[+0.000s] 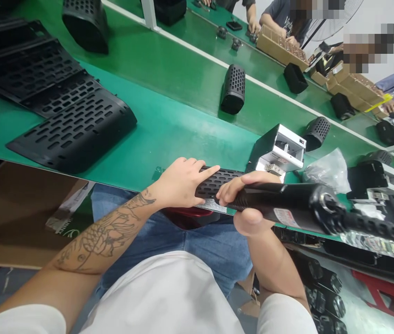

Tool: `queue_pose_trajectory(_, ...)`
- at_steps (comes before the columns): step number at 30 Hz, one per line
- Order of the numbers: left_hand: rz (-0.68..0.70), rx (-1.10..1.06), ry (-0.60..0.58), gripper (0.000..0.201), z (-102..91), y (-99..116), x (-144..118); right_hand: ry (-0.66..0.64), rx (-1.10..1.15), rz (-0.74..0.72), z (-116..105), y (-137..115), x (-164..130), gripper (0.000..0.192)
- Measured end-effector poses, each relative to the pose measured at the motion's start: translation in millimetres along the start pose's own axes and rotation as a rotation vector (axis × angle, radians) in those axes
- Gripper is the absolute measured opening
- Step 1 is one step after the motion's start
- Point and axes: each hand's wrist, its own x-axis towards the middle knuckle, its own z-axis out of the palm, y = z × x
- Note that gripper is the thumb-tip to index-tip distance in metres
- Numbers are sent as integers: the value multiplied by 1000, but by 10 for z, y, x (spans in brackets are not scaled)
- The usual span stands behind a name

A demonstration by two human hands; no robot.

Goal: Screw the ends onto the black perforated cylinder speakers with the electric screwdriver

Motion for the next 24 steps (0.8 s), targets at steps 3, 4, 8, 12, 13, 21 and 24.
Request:
queue_pose_trajectory(3, -7, -10, -24, 109, -29, 5, 3, 14, 40, 75, 13, 53, -3, 39)
queue_pose_trajectory(4, -10, -14, -34, 110, -39, 5, 6, 18, 50, 96, 17, 55, -5, 40)
queue_pose_trajectory(8, -14, -23, -62, 113, -63, 8, 23, -9, 66, 130, 23, 14, 2, 39)
queue_pose_trajectory(12, -16, -39, -59, 112, -74, 9, 38, -96, 41, 97, -15, -4, 17, 37)
queue_pose_trajectory(13, -18, -44, -55, 112, -79, 8, 42, -111, 29, 86, -24, 3, 18, 37)
queue_pose_trajectory(21, -11, -61, -45, 107, -83, 9, 34, -93, 53, 76, -13, 75, 26, 30)
queue_pose_trajectory(24, -6, -46, -47, 106, -72, 17, 26, -214, 91, 110, -66, 94, 33, 30)
